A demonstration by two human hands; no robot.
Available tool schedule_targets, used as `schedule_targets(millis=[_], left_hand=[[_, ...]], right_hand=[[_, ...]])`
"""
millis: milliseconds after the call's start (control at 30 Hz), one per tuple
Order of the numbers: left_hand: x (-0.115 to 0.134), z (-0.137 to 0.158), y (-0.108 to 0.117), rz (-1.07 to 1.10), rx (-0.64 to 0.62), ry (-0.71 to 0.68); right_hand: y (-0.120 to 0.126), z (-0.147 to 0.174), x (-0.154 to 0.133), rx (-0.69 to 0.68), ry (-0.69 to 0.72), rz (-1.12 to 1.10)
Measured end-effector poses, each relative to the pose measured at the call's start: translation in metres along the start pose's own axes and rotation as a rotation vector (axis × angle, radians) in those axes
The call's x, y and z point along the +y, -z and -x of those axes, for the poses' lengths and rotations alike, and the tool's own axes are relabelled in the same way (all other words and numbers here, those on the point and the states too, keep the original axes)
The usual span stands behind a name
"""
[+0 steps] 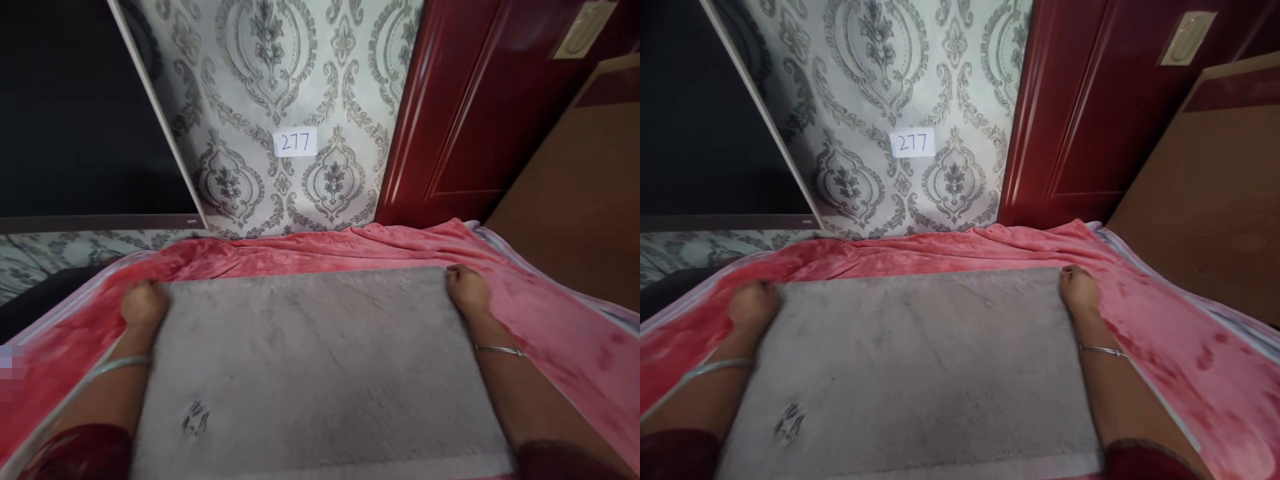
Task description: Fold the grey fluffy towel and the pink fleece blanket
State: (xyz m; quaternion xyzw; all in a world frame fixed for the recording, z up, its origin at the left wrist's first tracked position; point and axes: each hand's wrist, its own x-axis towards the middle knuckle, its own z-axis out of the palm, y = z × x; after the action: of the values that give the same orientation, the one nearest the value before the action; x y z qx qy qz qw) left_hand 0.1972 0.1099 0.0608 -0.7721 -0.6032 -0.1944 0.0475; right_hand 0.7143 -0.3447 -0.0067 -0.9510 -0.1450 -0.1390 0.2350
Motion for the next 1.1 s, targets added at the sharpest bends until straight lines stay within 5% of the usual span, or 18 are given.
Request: schedule_targets(millis=[67, 133, 233, 333, 667, 967, 1100], left_hand=[[0.014, 0.007, 0.004, -0.023, 0.030, -0.102], [0.035, 0.017, 0.002, 0.019, 0.012, -0.382], [0.070, 0.038, -0.014, 0.093, -0.185, -0.839], [0.092, 0.058, -0.032, 0.098, -0.453, -1.011], [0.075, 0.057, -0.040, 0.137, -0.471, -0.912], [-0.009, 0.042, -0.016, -0.073, -0.448, -0.381], [-0.040, 0.048, -0.006, -0.046, -0.428, -0.335]], right_hand=[[0.000, 0.003, -0.008, 0.079, 0.217, -0.005], [-0.004, 0.010, -0.023, 0.074, 0.471, -0.030], [-0.019, 0.026, -0.047, -0.163, 0.731, -0.019], [-0.035, 0.039, -0.059, -0.431, 0.755, 0.021], [-0.044, 0.037, -0.052, -0.510, 0.713, 0.013], [-0.057, 0.033, -0.047, -0.484, 0.717, 0.043], [-0.056, 0.034, -0.048, -0.476, 0.728, 0.054]])
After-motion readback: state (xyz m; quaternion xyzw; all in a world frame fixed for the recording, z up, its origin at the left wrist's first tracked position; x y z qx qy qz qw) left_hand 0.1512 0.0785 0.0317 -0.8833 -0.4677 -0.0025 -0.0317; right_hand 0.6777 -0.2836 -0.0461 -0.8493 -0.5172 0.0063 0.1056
